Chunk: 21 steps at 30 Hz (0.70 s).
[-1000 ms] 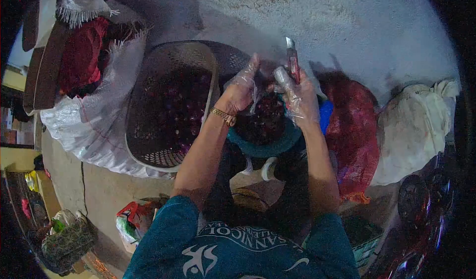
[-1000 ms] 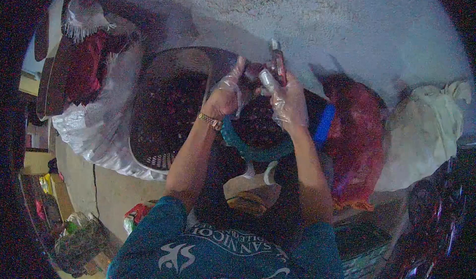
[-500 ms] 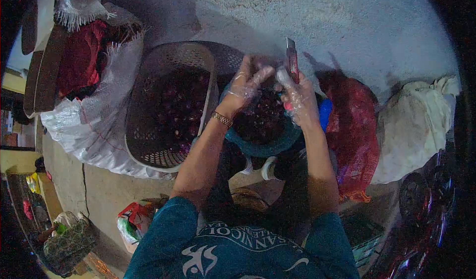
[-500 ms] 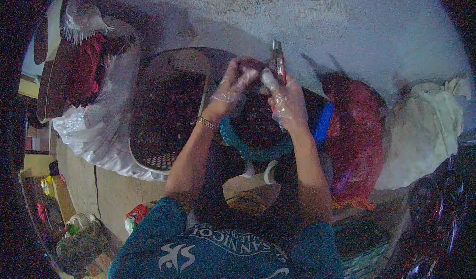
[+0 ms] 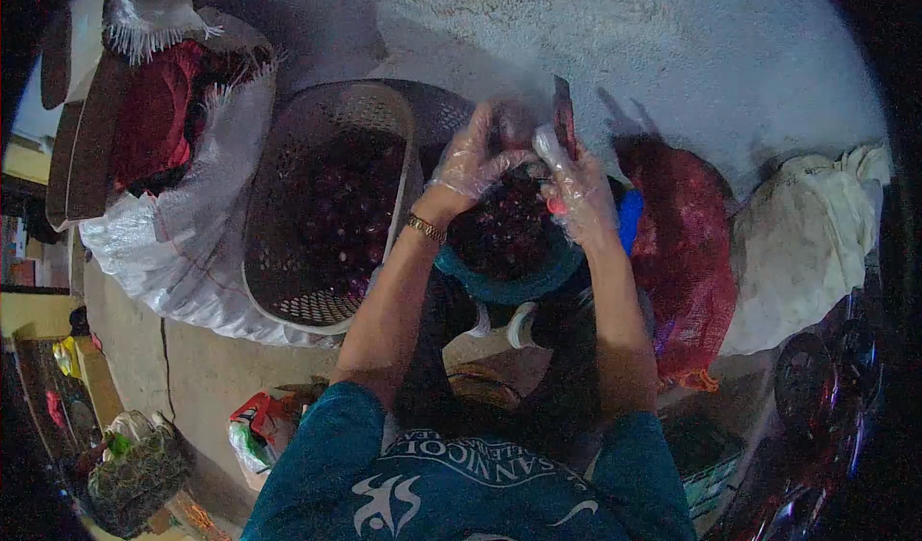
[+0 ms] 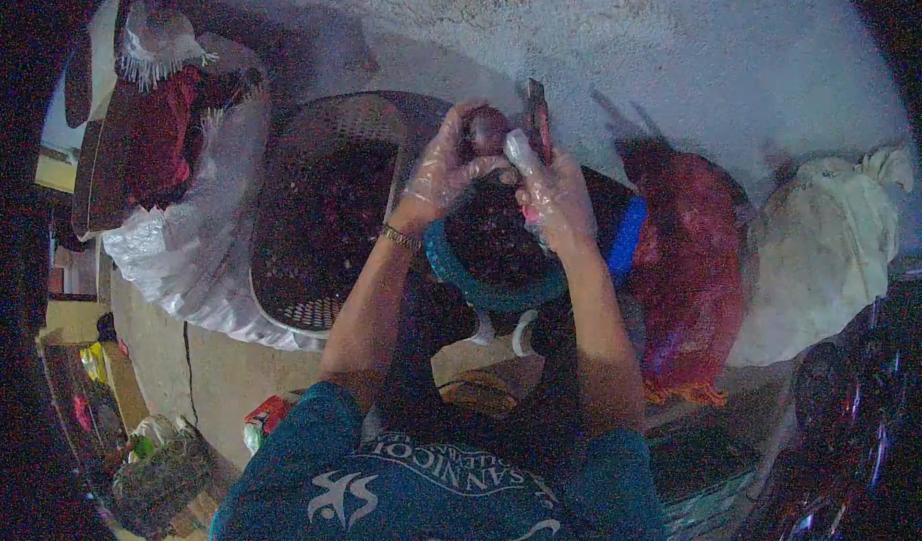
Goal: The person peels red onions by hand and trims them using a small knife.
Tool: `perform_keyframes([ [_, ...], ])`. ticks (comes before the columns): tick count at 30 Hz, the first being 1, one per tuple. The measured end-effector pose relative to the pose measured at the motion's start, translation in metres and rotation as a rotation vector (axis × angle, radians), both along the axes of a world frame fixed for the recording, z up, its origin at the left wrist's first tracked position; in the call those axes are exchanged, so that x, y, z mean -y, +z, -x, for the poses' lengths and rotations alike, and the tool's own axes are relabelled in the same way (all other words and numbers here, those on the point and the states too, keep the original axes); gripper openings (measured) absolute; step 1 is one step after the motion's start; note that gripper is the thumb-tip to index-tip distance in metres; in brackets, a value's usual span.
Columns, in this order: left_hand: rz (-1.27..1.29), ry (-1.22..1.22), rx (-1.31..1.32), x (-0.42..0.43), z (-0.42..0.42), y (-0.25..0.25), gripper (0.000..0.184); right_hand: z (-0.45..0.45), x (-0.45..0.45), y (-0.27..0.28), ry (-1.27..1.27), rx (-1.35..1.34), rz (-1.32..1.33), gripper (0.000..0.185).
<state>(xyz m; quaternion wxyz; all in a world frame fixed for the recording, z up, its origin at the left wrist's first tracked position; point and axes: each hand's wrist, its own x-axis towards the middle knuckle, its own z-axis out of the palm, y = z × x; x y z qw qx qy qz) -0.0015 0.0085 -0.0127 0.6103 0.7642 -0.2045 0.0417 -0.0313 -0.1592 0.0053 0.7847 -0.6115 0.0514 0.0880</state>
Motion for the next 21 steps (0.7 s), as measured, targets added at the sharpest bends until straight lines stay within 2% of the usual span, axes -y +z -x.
perform_keyframes([
  [2, -0.055, 0.007, 0.021, -0.002, 0.001, 0.007, 0.062, 0.0, 0.007, -0.001, 0.082, -0.041, -0.025, 0.036],
  [5, -0.108, 0.002, 0.019, -0.006, 0.002, 0.009, 0.058, 0.001, 0.003, 0.005, 0.05, -0.097, -0.024, 0.038],
  [8, 0.003, 0.018, 0.021, -0.007, 0.002, 0.008, 0.053, 0.006, 0.0, 0.009, -0.006, -0.106, -0.114, 0.039],
  [12, 0.096, 0.075, -0.013, -0.007, -0.001, 0.01, 0.05, 0.01, 0.003, 0.022, -0.041, -0.105, -0.101, 0.043],
  [14, 0.15, 0.097, -0.027, -0.008, -0.002, 0.006, 0.048, 0.015, 0.01, 0.023, -0.03, -0.032, 0.278, 0.04],
  [15, 0.118, 0.12, -0.032, -0.008, 0.001, 0.01, 0.047, 0.018, 0.012, 0.018, -0.029, -0.031, 0.279, 0.04],
  [17, 0.086, 0.143, -0.04, -0.009, 0.001, 0.01, 0.046, 0.025, 0.014, 0.005, -0.088, 0.549, 0.972, 0.036],
  [19, 0.216, 0.055, -0.075, -0.008, -0.002, 0.004, 0.046, 0.034, 0.006, 0.012, -0.083, 0.554, 0.989, 0.034],
  [21, 0.189, 0.067, -0.055, -0.008, -0.002, 0.003, 0.046, 0.04, -0.004, 0.037, -0.015, 0.49, 0.983, 0.031],
])
